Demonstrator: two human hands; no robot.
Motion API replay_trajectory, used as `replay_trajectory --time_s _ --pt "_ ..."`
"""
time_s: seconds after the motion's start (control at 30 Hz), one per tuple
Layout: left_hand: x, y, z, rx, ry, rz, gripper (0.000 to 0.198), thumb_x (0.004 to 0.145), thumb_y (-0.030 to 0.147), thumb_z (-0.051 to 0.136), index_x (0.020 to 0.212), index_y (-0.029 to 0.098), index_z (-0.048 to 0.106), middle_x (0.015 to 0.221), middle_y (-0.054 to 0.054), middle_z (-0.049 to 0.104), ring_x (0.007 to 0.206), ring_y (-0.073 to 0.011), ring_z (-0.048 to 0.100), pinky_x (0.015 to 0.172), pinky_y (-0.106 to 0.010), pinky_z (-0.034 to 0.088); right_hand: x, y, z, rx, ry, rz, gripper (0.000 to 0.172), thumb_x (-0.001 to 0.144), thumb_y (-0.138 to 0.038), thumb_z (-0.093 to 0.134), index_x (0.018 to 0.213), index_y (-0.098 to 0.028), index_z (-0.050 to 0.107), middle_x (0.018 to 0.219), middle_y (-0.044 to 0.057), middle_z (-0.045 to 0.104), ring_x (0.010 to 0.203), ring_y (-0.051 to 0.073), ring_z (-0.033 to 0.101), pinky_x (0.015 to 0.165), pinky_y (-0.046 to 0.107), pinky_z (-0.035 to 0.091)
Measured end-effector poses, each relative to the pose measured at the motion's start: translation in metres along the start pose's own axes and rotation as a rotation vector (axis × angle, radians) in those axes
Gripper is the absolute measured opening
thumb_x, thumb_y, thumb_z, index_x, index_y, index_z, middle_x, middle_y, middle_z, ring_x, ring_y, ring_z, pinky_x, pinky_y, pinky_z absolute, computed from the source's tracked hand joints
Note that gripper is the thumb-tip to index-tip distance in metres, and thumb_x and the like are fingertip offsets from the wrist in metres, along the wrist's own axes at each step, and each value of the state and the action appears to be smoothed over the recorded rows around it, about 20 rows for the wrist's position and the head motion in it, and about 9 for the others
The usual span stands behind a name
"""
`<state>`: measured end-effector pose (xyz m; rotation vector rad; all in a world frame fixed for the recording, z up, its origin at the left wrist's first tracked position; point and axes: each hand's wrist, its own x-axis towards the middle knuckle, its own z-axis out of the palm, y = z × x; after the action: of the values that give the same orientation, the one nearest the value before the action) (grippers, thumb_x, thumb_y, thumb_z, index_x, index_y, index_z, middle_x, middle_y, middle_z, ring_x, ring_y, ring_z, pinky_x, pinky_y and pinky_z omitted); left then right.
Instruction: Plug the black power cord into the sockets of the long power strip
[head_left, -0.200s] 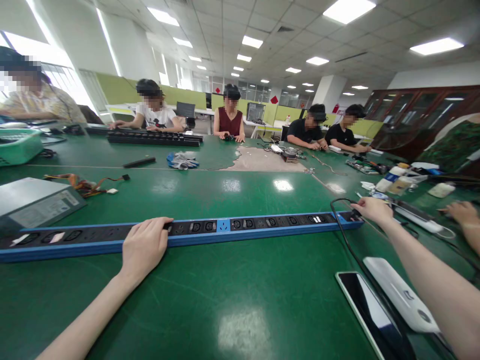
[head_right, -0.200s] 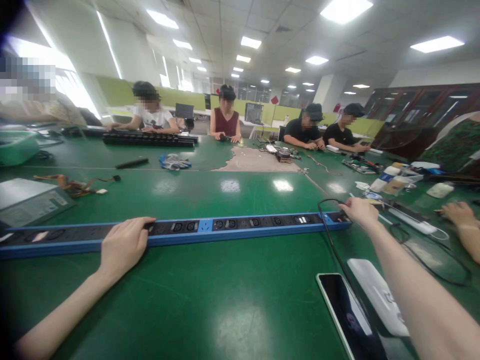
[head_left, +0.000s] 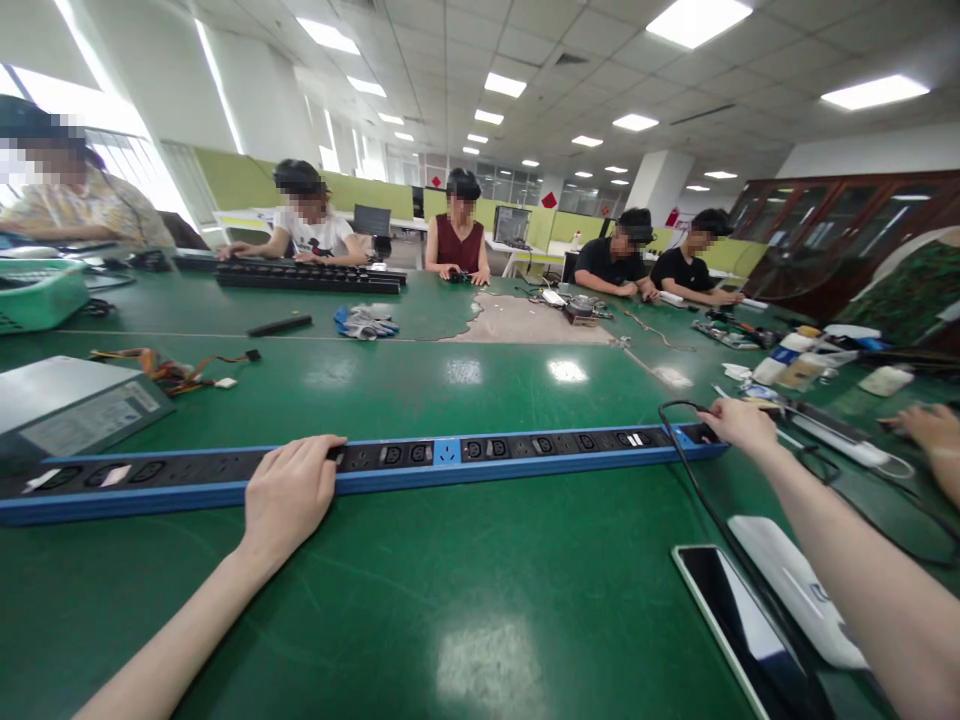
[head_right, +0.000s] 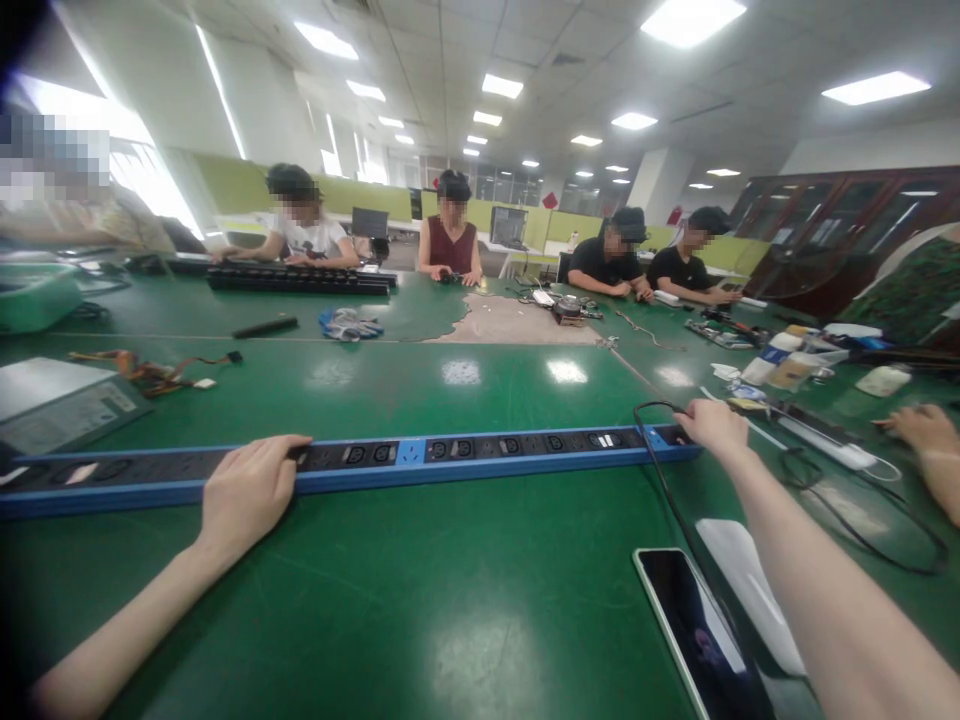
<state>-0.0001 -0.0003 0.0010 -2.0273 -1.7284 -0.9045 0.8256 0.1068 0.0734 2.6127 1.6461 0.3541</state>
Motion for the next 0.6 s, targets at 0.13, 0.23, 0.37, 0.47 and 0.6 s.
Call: replay_trajectory --time_s 0.13,0.23,0.37,0.47,0.6 --pt "0.0 -0.001 0.001 0.006 -0.008 -0.001 0.034 0.096 0.022 0.044 0.12 0.022 0.068 0.121 -0.009 0.074 0.116 -0.0296 0.065 0.104 -0.043 0.042 0.004 -0.002 0.0 -0.024 -0.018 -0.017 0.049 0.091 -0.068 0.05 0.096 -0.024 0.07 0.107 0.017 0.07 0.101 0.032 0.066 0.08 0.04 0.047" --pt "0.0 -0.001 0.002 0.008 -0.006 0.007 0.033 0.097 0.022 0.043 0.12 0.023 0.067 0.121 -0.009 0.074 0.117 -0.0295 0.065 0.105 -0.043 0.041 0.01 -0.001 -0.002 -0.018 -0.062 -0.034 0.047 0.09 -0.067 0.052 0.096 -0.024 0.07 0.101 0.016 0.071 0.101 0.033 0.066 0.08 0.04 0.047" --pt "0.0 -0.002 0.002 0.009 0.0 0.009 0.033 0.096 0.022 0.044 0.119 0.024 0.067 0.121 -0.008 0.074 0.116 -0.0295 0.065 0.104 -0.043 0.041 0.008 -0.002 -0.002 -0.012 -0.033 -0.008 0.048 0.089 -0.069 0.051 0.096 -0.026 0.072 0.103 0.015 0.071 0.102 0.034 0.066 0.079 0.041 0.047" --pt "0.0 -0.003 0.002 0.023 -0.002 0.007 0.033 0.097 0.023 0.043 0.12 0.023 0.066 0.12 -0.009 0.074 0.115 -0.0298 0.065 0.103 -0.043 0.041 0.002 -0.002 -0.002 0.01 -0.001 0.015 0.051 0.087 -0.074 0.05 0.097 -0.029 0.072 0.112 0.014 0.07 0.102 0.034 0.065 0.078 0.042 0.047" --pt "0.0 -0.003 0.003 0.019 0.007 0.017 0.033 0.096 0.022 0.043 0.12 0.024 0.067 0.119 -0.009 0.074 0.115 -0.0295 0.065 0.104 -0.044 0.041 -0.001 -0.004 -0.004 0.014 -0.046 0.044 0.052 0.086 -0.074 0.051 0.096 -0.028 0.073 0.109 0.015 0.07 0.099 0.034 0.066 0.078 0.043 0.047"
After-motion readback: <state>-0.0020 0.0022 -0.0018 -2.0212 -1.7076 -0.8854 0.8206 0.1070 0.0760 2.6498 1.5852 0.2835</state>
